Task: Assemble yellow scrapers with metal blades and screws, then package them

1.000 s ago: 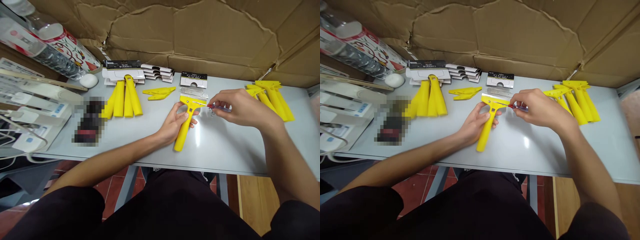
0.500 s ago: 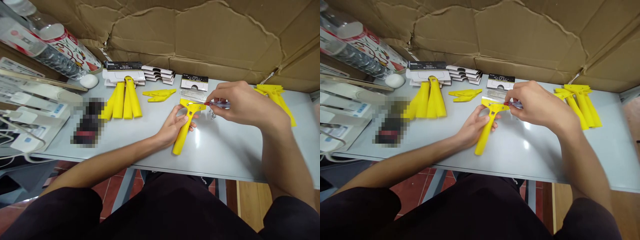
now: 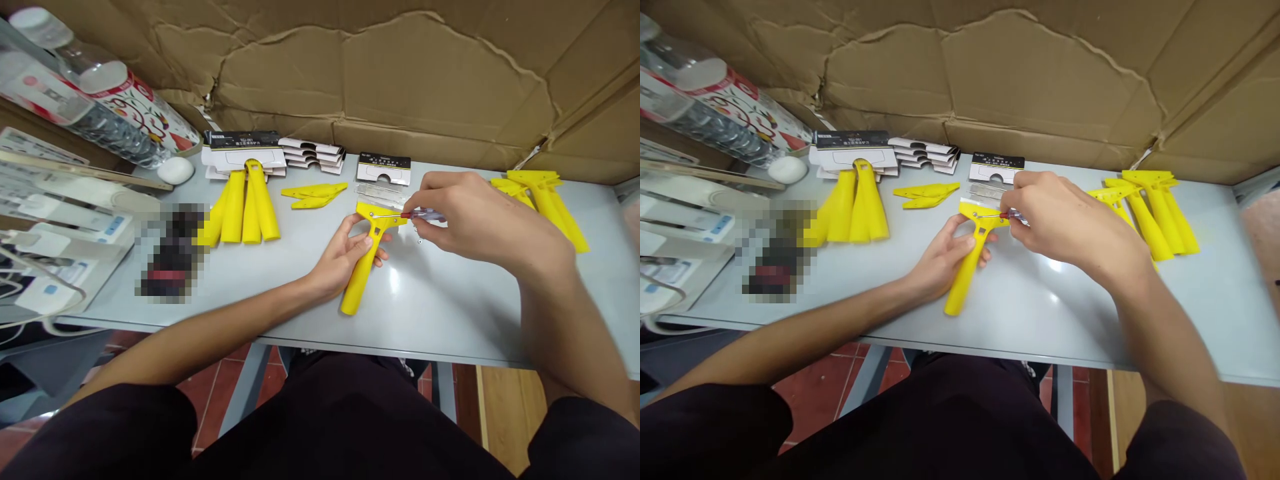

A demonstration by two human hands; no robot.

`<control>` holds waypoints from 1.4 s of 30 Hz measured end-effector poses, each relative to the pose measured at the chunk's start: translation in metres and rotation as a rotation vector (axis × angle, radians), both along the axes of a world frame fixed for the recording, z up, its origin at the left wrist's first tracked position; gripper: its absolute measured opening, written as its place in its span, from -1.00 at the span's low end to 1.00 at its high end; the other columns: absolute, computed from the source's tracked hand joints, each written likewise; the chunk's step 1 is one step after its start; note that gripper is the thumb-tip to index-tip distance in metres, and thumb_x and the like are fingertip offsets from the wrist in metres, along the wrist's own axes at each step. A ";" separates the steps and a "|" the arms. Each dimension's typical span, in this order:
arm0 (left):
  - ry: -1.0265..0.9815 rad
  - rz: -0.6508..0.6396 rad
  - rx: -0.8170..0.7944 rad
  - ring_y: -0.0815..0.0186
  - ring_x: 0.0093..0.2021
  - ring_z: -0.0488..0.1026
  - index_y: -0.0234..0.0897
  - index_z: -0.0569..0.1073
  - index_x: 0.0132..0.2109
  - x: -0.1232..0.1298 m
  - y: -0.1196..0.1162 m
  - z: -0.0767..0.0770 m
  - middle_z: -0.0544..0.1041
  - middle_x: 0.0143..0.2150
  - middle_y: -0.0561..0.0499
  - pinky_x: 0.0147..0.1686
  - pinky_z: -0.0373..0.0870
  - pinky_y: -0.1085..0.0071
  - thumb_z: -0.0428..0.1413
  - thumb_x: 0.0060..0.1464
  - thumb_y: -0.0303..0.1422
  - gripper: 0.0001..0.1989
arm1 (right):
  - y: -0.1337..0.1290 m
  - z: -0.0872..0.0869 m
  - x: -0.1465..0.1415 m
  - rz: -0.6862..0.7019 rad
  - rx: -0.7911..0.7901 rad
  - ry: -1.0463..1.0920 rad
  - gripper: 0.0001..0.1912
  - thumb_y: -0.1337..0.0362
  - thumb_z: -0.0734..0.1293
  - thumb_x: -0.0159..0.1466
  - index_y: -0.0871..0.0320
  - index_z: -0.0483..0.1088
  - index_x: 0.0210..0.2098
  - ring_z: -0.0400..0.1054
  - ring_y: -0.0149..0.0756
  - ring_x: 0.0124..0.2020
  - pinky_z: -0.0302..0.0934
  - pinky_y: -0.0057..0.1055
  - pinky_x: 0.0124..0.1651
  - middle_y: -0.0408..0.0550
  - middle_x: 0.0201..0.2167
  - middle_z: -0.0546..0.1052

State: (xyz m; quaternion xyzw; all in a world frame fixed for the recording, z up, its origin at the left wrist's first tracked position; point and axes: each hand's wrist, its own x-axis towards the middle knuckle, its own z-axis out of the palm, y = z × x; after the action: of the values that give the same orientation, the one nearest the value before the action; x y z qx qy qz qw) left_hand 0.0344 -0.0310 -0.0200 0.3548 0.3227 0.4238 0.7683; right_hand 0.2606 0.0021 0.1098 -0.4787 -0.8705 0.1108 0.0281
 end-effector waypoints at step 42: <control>-0.026 0.007 -0.019 0.26 -0.24 0.62 -0.19 0.24 0.23 0.003 0.004 0.002 0.69 -0.02 -0.18 -0.14 0.45 0.26 0.29 0.30 -0.37 -0.51 | -0.002 0.006 -0.009 0.051 0.126 -0.017 -0.76 0.25 0.33 0.44 0.06 0.68 -0.09 0.47 -0.13 -0.21 0.26 -0.22 -0.15 0.06 -0.15 0.56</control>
State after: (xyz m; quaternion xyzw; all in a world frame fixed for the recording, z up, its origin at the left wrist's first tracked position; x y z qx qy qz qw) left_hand 0.0369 -0.0274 -0.0178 0.3408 0.3178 0.4280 0.7744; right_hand 0.2513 0.0006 0.1158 -0.4547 -0.8878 0.0523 0.0483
